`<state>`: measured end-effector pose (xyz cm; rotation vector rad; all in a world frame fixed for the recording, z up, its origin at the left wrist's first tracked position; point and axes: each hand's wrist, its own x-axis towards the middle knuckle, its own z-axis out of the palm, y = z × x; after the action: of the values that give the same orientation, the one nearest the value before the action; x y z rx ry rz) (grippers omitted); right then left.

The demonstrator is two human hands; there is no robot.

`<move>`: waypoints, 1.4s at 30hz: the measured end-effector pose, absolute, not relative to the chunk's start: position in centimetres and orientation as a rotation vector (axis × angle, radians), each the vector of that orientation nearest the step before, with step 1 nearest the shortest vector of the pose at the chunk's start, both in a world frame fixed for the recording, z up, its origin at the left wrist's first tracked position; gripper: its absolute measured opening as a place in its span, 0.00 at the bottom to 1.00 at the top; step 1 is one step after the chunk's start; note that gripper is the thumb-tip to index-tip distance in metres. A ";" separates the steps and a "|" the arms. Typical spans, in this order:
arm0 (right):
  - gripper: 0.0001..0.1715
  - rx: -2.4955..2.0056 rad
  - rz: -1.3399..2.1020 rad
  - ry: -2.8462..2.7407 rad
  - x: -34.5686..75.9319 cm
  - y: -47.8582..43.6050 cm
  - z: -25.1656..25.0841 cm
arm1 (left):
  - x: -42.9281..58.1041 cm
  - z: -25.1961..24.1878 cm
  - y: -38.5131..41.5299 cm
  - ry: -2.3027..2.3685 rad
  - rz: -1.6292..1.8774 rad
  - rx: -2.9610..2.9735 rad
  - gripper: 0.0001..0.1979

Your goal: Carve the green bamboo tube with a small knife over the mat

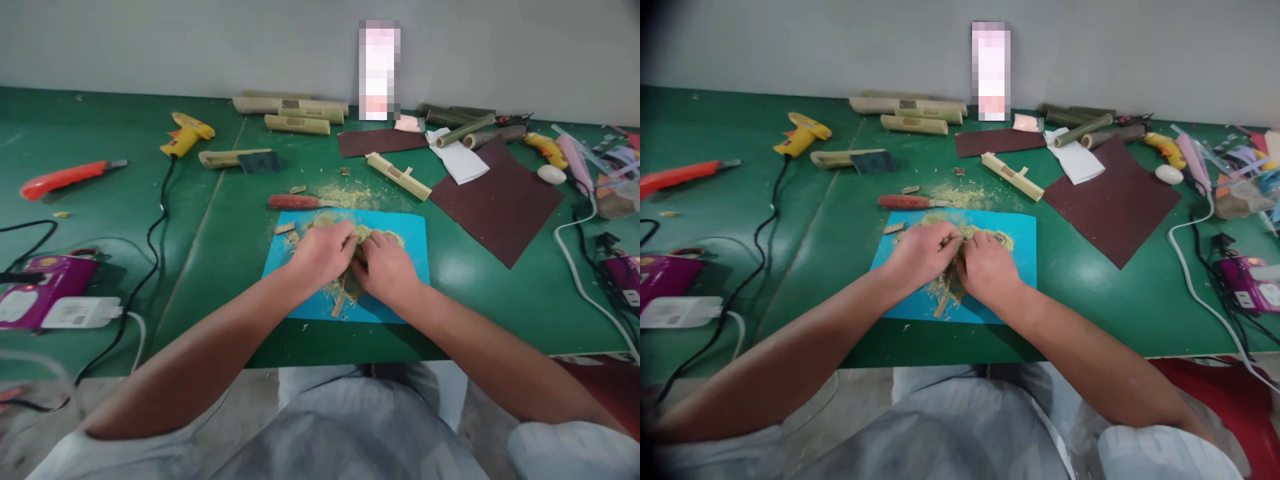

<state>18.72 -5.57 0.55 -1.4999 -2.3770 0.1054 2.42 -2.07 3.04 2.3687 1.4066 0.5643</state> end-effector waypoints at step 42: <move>0.16 -1.611 0.087 -2.406 18.7 -5.7 1.3 | 2.8 3.1 -1.9 1.366 0.545 2.395 0.08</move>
<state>18.66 -5.75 1.30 -1.6113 -2.4061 0.0865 2.79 -1.88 3.12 2.3954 1.3660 0.5446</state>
